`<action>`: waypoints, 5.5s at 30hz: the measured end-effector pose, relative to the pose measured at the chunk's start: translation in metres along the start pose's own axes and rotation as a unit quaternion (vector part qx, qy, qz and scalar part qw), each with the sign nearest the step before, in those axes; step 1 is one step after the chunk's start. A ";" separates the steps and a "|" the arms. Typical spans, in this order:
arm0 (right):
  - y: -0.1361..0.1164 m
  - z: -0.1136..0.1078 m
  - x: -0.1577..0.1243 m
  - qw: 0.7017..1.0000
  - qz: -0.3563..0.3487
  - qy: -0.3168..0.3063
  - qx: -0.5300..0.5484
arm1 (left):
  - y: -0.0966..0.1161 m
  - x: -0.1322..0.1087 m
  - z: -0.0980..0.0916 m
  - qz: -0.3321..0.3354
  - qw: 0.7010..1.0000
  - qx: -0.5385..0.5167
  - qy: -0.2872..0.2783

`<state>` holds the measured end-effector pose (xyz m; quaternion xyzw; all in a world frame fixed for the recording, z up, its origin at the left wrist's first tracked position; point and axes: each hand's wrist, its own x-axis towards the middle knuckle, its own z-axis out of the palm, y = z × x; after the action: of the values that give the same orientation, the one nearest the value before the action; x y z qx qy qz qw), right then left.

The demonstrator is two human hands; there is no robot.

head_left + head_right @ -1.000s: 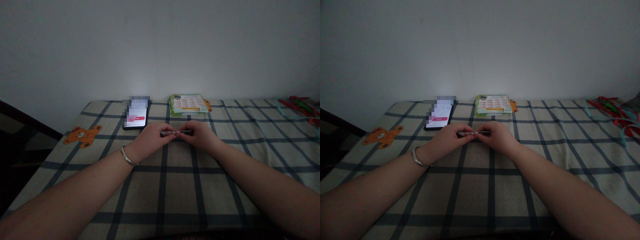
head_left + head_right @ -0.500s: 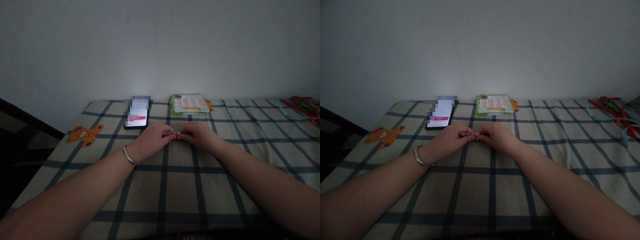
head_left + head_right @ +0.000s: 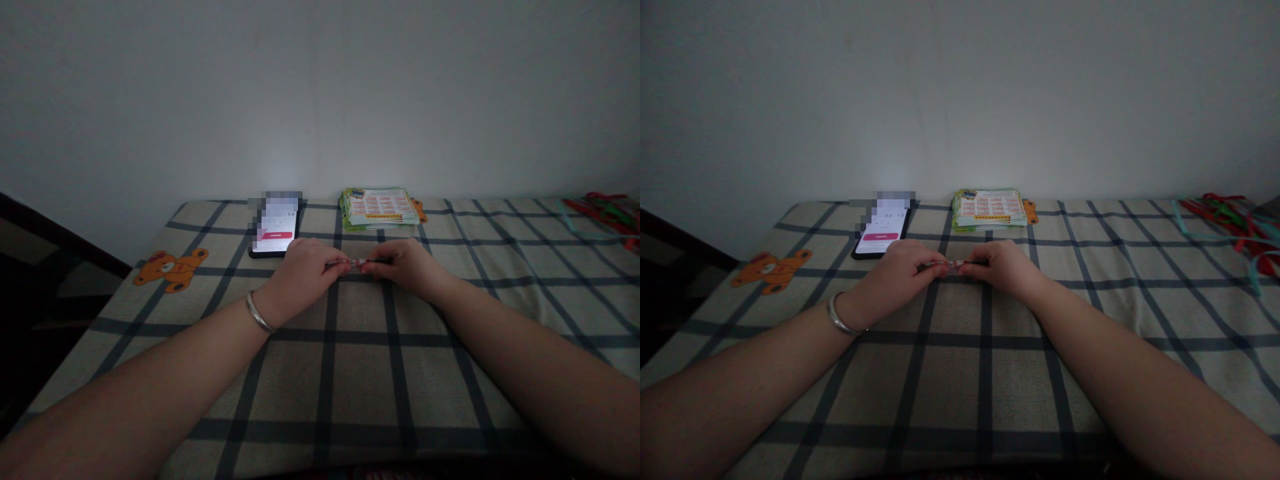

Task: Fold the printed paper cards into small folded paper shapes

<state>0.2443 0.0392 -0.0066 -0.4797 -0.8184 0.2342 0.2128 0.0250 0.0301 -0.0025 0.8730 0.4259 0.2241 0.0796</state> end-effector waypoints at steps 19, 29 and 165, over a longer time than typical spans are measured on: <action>-0.004 -0.008 -0.008 0.996 -0.070 0.021 -0.051 | -0.002 -0.003 -0.003 0.012 0.999 -0.004 0.037; -0.008 -0.006 -0.010 0.996 -0.077 0.016 -0.050 | -0.002 -0.006 -0.001 0.024 0.999 0.006 0.022; -0.014 -0.035 0.089 0.927 0.060 0.053 -0.367 | 0.022 -0.017 -0.014 0.081 0.970 0.228 -0.036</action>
<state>0.2148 0.1179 0.0406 -0.5840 -0.8045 -0.0957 0.0510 0.0252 0.0028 0.0112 0.9072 0.3902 0.0957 -0.1245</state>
